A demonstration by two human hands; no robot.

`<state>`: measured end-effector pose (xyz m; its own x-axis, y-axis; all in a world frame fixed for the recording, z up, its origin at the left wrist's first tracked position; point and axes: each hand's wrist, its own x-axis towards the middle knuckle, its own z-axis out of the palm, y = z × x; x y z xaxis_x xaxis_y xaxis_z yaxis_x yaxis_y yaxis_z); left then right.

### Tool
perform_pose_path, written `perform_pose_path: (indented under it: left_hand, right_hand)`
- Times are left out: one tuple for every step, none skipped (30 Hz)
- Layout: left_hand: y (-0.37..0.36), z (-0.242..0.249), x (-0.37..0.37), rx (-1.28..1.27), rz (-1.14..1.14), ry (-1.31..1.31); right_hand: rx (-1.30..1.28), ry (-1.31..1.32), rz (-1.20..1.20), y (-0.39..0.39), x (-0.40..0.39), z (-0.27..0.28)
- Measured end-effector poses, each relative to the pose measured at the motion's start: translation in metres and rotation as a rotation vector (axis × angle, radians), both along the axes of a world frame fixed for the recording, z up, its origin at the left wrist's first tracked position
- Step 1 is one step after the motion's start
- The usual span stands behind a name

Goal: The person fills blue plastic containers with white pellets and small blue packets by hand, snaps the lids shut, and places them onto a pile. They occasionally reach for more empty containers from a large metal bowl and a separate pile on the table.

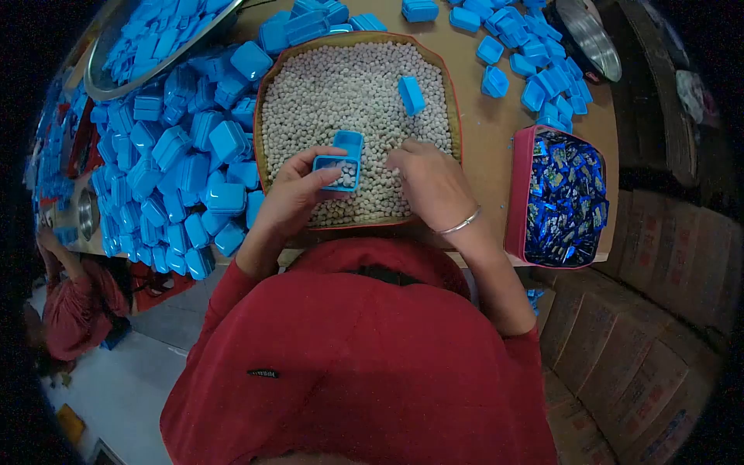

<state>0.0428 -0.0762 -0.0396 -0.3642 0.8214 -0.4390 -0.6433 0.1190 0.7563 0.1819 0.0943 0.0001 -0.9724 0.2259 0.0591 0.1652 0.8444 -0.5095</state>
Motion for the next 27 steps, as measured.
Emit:
perform_pose_path:
  left_hand:
    - [-0.002, 0.002, -0.001, -0.021, 0.016, 0.06]
    - [-0.004, 0.006, -0.002, -0.042, 0.03, 0.118]
    - [-0.006, 0.011, -0.003, -0.063, 0.043, 0.177]
    - [-0.007, 0.017, -0.004, -0.046, 0.089, 0.184]
    - [-0.008, 0.023, -0.005, -0.029, 0.136, 0.193]
    - [-0.01, 0.028, -0.008, -0.011, 0.185, 0.203]
    - [-0.015, 0.03, -0.014, -0.014, 0.163, 0.173]
    - [-0.019, 0.032, -0.019, -0.003, 0.158, 0.222]
    - [-0.023, 0.035, -0.021, 0.008, 0.154, 0.269]
    - [-0.026, 0.036, -0.023, 0.02, 0.148, 0.311]
    - [-0.027, 0.036, -0.024, 0.027, 0.161, 0.256]
    - [-0.026, 0.035, -0.024, 0.038, 0.142, 0.253]
    - [-0.023, 0.031, -0.023, 0.05, 0.12, 0.248]
    - [-0.02, 0.029, -0.023, 0.063, 0.097, 0.244]
    - [-0.015, 0.029, -0.021, 0.067, 0.056, 0.262]
    - [-0.01, 0.03, -0.018, 0.07, 0.018, 0.281]
    - [-0.005, 0.03, -0.014, 0.071, -0.018, 0.301]
    - [0.0, 0.026, -0.01, 0.108, -0.011, 0.295]
    - [0.004, 0.023, -0.01, 0.109, -0.031, 0.324]
    - [0.006, 0.021, -0.01, 0.108, -0.049, 0.354]
    - [0.008, 0.02, -0.009, 0.104, -0.066, 0.383]
    - [0.009, 0.02, -0.005, 0.126, -0.058, 0.325]
    - [0.011, 0.022, -0.002, 0.132, -0.039, 0.351]
    - [0.013, 0.024, 0.001, 0.141, -0.021, 0.378]
    - [0.014, 0.026, 0.003, 0.152, -0.004, 0.405]
    - [0.014, 0.03, 0.003, 0.155, -0.01, 0.408]
    - [0.013, 0.035, 0.003, 0.156, -0.018, 0.41]
  right_hand:
    - [0.12, -0.017, -0.001, 0.003, -0.002, -0.005]
    - [0.137, 0.07, 0.048, 0.003, -0.01, -0.01]
    - [0.154, 0.157, 0.096, 0.0, -0.022, -0.015]
    - [0.169, 0.245, 0.144, 0.0, -0.032, -0.022]
    - [0.155, 0.214, 0.207, 0.004, -0.039, -0.032]
    - [0.141, 0.185, 0.271, 0.007, -0.047, -0.04]
    - [0.129, 0.157, 0.338, 0.009, -0.053, -0.044]
    - [0.121, 0.16, 0.346, 0.015, -0.051, -0.042]
    - [-0.12, 0.17, 0.317, 0.019, -0.049, -0.039]
    - [-0.361, 0.173, 0.282, 0.023, -0.045, -0.036]
    - [-0.6, 0.172, 0.239, 0.026, -0.04, -0.032]
    - [-0.986, 0.035, 0.134, 0.028, -0.033, -0.025]
    - [-1.065, 0.041, 0.102, 0.028, -0.029, -0.023]
    - [-1.143, 0.049, 0.069, 0.028, -0.024, -0.021]
    - [-1.221, 0.058, 0.036, 0.029, -0.02, -0.02]
    - [-1.227, 0.097, 0.07, 0.028, -0.018, -0.019]
    - [-1.099, 0.145, 0.042, 0.023, -0.017, -0.015]
    - [-0.971, 0.191, 0.02, 0.016, -0.017, -0.006]
    - [-0.845, 0.235, 0.003, 0.011, -0.016, 0.004]
    - [-0.514, 0.232, 0.037, 0.009, -0.016, 0.016]
    - [-0.349, 0.278, 0.07, 0.005, -0.017, 0.019]
    - [-0.185, 0.325, 0.101, 0.001, -0.02, 0.021]
    - [-0.019, 0.37, 0.129, -0.003, -0.021, 0.022]
    - [0.014, 0.372, 0.135, -0.006, -0.02, 0.024]
    - [0.013, 0.387, 0.149, -0.008, -0.02, 0.027]
    - [0.014, 0.401, 0.164, -0.01, -0.02, 0.03]
    - [0.013, 0.416, 0.177, -0.012, -0.02, 0.033]
